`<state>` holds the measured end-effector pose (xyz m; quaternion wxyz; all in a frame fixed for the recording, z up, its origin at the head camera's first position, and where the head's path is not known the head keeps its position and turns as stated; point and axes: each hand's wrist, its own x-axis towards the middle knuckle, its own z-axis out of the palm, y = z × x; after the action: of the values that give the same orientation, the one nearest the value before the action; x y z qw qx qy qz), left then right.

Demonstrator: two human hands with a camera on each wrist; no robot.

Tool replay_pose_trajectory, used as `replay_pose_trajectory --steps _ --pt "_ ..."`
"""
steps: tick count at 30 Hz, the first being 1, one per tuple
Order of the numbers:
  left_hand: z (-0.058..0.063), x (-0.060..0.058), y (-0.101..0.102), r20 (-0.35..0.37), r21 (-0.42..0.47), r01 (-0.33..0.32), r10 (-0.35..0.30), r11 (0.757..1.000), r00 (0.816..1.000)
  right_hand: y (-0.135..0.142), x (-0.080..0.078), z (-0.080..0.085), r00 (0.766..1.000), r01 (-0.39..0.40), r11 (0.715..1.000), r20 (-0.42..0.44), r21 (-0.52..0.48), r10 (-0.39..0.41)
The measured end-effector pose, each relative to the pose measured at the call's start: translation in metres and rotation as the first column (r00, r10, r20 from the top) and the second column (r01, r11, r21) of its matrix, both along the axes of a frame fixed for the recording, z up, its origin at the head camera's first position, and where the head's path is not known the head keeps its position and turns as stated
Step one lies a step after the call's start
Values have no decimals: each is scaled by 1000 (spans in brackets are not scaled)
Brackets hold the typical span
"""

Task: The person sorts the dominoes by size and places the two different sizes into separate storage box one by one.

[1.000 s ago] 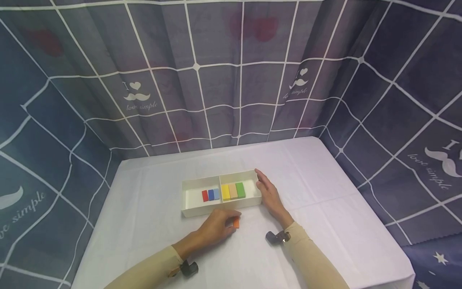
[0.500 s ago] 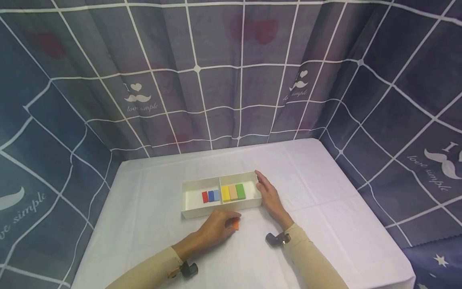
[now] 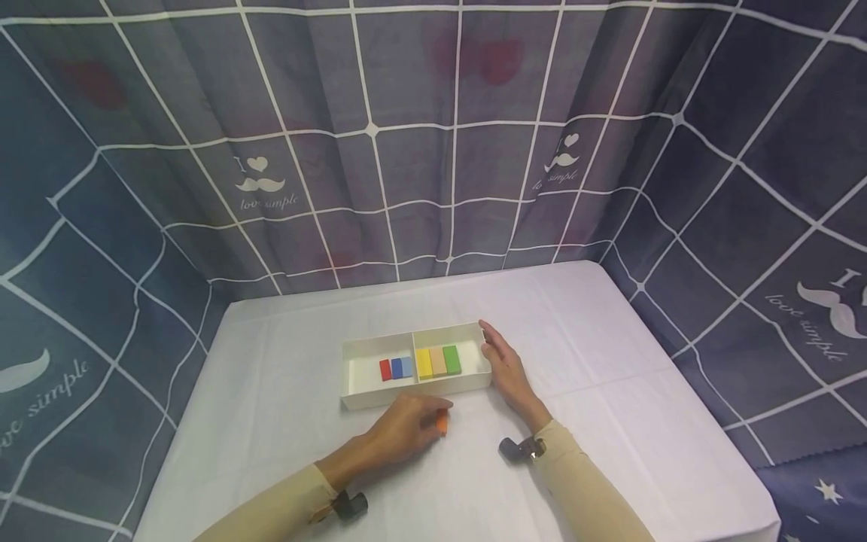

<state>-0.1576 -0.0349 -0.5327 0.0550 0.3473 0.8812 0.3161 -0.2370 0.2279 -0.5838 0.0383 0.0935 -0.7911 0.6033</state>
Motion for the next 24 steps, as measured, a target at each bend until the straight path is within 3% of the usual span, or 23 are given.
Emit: replay_pose_trajectory --steps 12,24 --pt "27 -1 -6 -39 -2 21 -21 1000 999 2 -1 -1 1000 -3 1000 -5 3 3" --pt "44 -5 -17 -96 17 13 -11 1000 995 1 0 0 1000 -7 1000 7 -6 7"
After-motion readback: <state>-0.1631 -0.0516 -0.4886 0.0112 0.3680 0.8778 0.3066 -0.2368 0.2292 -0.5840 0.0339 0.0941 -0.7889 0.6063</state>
